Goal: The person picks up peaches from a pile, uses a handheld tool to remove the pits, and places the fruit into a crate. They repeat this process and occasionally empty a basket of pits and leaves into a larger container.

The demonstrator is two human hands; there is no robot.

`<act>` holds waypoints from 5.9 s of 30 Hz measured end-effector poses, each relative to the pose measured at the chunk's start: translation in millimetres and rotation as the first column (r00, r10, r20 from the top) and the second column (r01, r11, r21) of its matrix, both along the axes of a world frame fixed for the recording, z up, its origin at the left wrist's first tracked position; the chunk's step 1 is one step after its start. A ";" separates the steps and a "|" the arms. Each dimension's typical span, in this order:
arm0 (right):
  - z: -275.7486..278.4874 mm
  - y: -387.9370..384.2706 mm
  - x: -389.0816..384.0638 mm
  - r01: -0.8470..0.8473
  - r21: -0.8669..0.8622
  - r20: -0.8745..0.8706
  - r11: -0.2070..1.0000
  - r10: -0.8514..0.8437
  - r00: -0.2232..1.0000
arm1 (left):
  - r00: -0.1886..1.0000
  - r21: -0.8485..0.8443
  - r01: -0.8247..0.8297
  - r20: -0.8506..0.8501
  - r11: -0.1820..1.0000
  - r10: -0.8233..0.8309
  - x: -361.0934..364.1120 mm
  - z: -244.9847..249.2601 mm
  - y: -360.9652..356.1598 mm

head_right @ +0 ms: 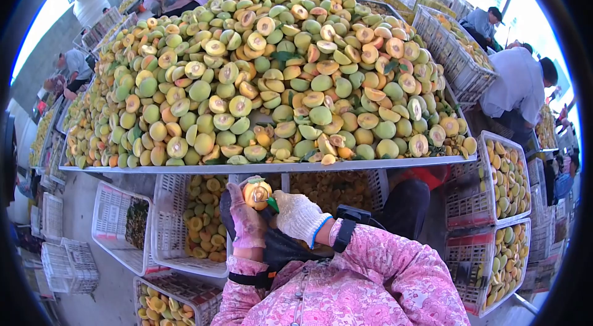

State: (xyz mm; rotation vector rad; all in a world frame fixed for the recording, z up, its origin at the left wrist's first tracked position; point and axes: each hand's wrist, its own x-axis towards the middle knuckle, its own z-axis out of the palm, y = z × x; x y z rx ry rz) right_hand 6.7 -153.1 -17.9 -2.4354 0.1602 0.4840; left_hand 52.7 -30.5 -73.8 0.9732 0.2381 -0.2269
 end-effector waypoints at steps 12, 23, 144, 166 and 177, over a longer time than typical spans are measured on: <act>-33.3 14.7 -1.5 0.075 0.378 -0.075 0.923 -0.051 0.996 | 0.985 0.044 0.078 0.149 0.996 -0.084 2.6 -6.0 11.8; 34.3 41.4 -29.8 0.744 0.614 -0.773 0.263 0.010 0.635 | 0.876 -0.131 0.438 0.287 0.890 -0.389 3.1 -15.5 16.3; -24.1 -3.2 4.3 -0.013 0.280 -0.023 0.960 0.020 1.000 | 0.965 0.035 0.215 0.146 0.976 -0.218 0.0 2.0 -2.1; -5.7 19.3 -13.2 0.548 0.780 -0.613 0.303 0.195 0.765 | 0.858 0.257 0.464 0.109 0.848 -0.503 10.5 -14.8 24.0; 12.2 2.3 -34.0 0.535 0.845 -0.495 0.002 0.381 0.781 | 0.793 0.013 0.598 0.137 0.801 -0.594 -0.4 29.4 9.9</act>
